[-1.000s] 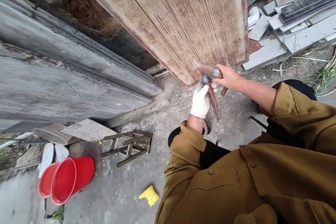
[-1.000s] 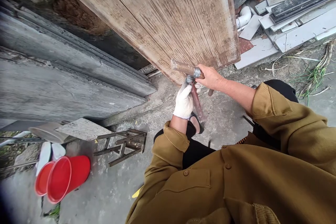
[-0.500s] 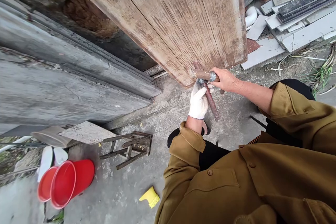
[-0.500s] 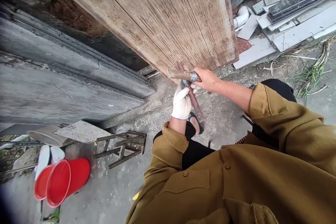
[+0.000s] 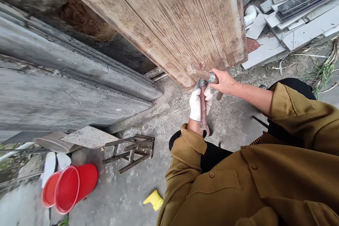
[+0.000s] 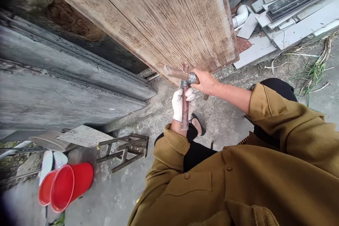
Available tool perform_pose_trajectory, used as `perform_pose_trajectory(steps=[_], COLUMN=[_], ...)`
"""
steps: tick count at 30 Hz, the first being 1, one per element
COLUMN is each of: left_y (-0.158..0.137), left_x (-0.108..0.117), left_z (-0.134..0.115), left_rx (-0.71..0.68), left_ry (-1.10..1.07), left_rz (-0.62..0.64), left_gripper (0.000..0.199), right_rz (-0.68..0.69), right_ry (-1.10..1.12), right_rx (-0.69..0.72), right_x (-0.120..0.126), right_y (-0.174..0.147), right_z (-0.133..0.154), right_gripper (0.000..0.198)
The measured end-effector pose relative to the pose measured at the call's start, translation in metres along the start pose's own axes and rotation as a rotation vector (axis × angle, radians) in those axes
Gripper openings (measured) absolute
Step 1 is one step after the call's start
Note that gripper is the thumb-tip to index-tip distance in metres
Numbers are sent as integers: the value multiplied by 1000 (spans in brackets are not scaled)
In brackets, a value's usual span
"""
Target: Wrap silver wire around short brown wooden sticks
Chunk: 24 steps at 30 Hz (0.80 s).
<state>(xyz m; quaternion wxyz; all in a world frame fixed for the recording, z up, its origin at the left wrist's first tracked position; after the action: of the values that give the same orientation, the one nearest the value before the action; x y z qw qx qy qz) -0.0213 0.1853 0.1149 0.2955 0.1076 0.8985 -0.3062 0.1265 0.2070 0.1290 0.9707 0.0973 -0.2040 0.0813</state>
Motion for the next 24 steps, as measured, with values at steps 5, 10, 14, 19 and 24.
perform_pose_trajectory(steps=[5, 10, 14, 19, 24], left_y=[4, 8, 4, -3, 1], left_x=[3, 6, 3, 3, 1], left_z=[1, 9, 13, 10, 9], left_rx=[13, -30, -243, -509, -464], left_ry=[-10, 165, 277, 421, 443], left_rz=[-40, -126, -212, -354, -276], left_gripper=[18, 35, 50, 36, 35], right_rz=[-43, -143, -175, -260, -309], right_ry=[-52, -47, -7, 63, 74], right_rx=[-3, -25, -41, -103, -121], right_x=[-3, -1, -2, -7, -6], right_y=[0, 6, 8, 11, 14], right_z=[-2, -8, -12, -18, -18], right_gripper=[26, 26, 27, 23, 22])
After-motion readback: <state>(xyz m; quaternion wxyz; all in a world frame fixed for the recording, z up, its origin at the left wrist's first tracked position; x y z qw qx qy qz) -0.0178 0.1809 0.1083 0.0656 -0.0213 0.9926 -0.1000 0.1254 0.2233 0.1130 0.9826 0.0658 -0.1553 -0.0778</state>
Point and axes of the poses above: each hand's wrist, its own y-axis towards the middle knuckle, its own x-axis out of the back of the hand, z = x × y, the point moved 3 cm from there along y, towards the middle knuckle, and after that the axes turned 9 degrees about x, right-handed, at the moved point
